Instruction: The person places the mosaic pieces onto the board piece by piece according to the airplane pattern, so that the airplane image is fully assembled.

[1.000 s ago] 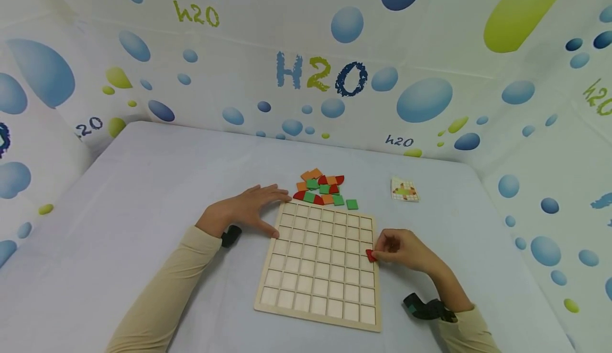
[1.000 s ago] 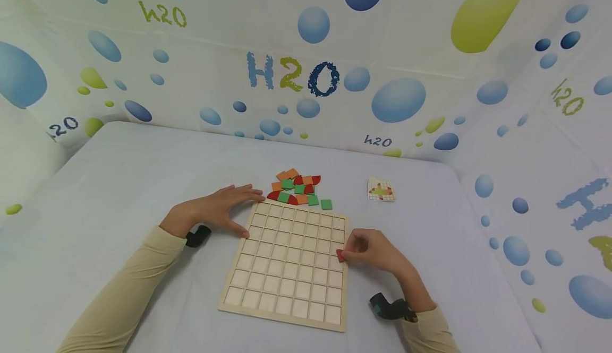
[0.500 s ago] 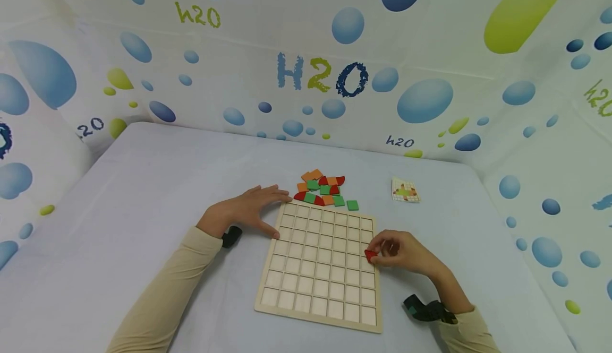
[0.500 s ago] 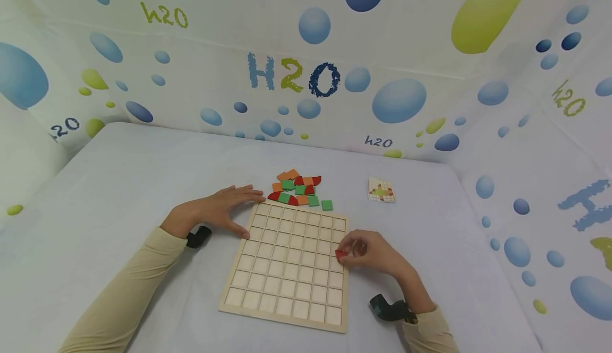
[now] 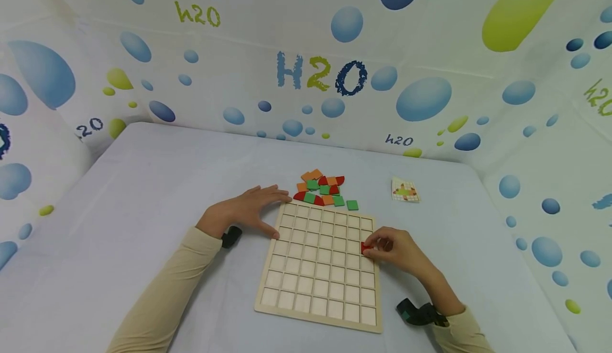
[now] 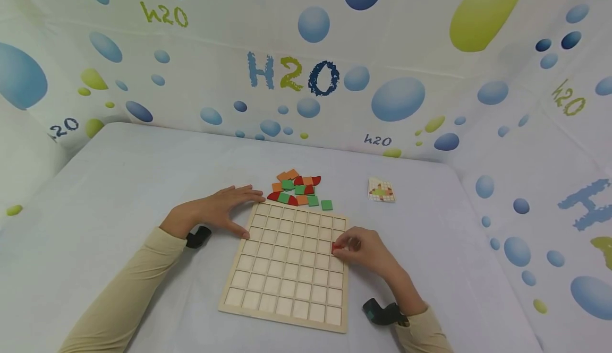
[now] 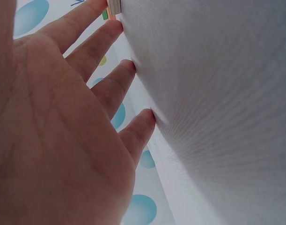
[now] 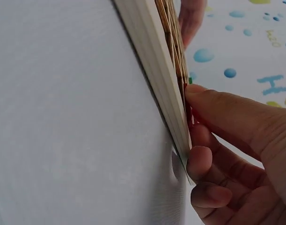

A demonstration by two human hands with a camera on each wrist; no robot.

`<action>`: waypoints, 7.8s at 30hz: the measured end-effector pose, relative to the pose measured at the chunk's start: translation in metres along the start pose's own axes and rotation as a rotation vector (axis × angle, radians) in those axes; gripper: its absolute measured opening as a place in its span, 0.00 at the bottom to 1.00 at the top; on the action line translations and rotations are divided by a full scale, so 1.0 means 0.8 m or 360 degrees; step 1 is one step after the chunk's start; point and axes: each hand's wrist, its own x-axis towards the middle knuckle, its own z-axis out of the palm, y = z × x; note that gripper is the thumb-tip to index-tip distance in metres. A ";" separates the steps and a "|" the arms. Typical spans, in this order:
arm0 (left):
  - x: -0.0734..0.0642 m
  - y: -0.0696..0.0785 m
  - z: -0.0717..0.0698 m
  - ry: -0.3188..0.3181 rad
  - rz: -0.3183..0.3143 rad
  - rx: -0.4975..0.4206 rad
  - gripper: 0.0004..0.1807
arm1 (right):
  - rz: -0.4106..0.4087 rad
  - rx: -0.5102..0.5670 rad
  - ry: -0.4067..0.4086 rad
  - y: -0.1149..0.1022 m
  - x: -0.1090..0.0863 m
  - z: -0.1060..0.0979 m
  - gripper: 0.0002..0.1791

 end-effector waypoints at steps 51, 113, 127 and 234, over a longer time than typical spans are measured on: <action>-0.001 0.002 -0.001 -0.0003 -0.0018 0.0010 0.48 | 0.0135 0.0091 -0.0089 -0.016 0.069 -0.003 0.06; -0.002 0.003 -0.004 -0.0030 -0.0056 0.0014 0.48 | -0.0018 -0.0074 -0.0256 -0.012 0.164 0.018 0.07; -0.002 0.005 -0.006 -0.0042 -0.0080 0.0027 0.48 | 0.0063 -0.0067 -0.0272 -0.005 0.166 0.014 0.07; -0.003 0.003 0.000 -0.0001 -0.0001 -0.0004 0.47 | -0.0306 0.0198 -0.0104 0.024 0.018 -0.012 0.16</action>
